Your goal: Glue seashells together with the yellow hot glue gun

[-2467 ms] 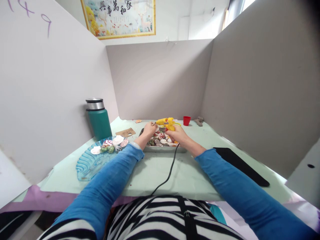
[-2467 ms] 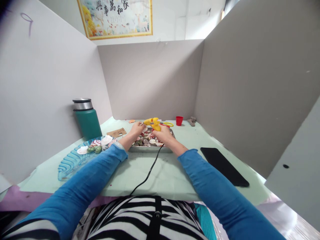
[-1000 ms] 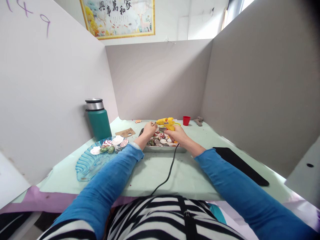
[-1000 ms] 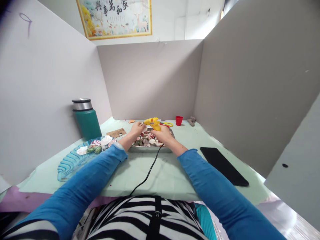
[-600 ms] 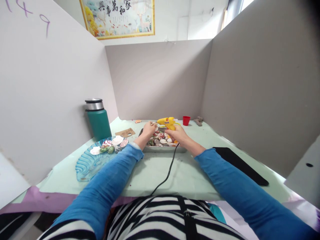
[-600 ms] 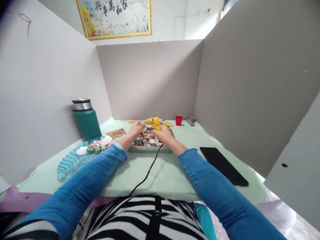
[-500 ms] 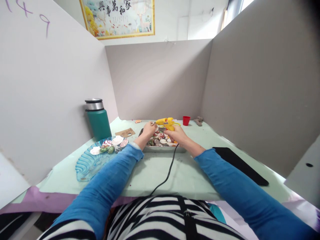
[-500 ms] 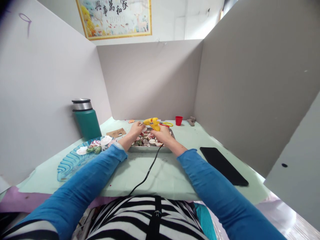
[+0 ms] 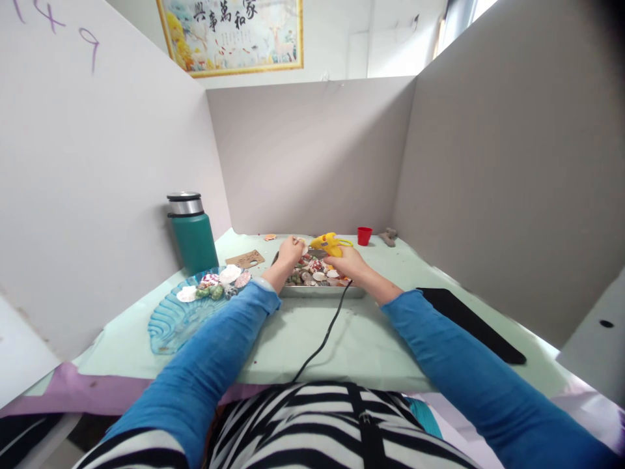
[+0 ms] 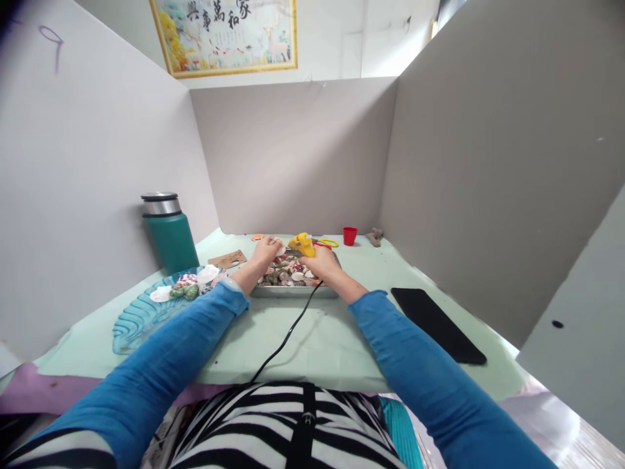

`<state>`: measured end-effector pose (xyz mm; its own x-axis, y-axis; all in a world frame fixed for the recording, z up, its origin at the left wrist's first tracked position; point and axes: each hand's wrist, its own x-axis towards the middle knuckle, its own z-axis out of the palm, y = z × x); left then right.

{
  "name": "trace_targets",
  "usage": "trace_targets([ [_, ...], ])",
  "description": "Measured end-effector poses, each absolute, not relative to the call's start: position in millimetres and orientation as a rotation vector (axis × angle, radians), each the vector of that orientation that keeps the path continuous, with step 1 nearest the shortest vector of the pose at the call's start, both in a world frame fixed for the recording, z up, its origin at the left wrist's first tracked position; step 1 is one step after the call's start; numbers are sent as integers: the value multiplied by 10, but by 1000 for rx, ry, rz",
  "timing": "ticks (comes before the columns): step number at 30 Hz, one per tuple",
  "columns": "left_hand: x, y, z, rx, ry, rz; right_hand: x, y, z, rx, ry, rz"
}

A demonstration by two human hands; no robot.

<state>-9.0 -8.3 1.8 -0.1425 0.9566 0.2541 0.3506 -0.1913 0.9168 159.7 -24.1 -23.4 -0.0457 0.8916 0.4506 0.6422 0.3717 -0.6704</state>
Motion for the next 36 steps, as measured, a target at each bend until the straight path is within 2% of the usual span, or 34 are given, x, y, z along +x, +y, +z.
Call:
trace_targets([
  [5, -99, -34, 0, 1539, 1460, 1404, 1621, -302, -156, -1604, -1908, 86],
  [9, -94, -35, 4, 1533, 1349, 1479, 1643, -318, -192, -1669, -1999, 103],
  [16, -60, -106, 28, 1562, 1177, 1449, 1630, -381, -201, -1648, -2084, -45],
  [22, -28, -124, -2, 1647, 1059, 1313, 1588, -411, -139, -1389, -1989, -130],
  [31, 1, -209, 13, 1696, 911, 1180, 1584, -366, -185, -1217, -1885, -87],
  [36, 4, -200, 7, 1731, 897, 1156, 1587, -348, -175, -1191, -1777, 102],
])
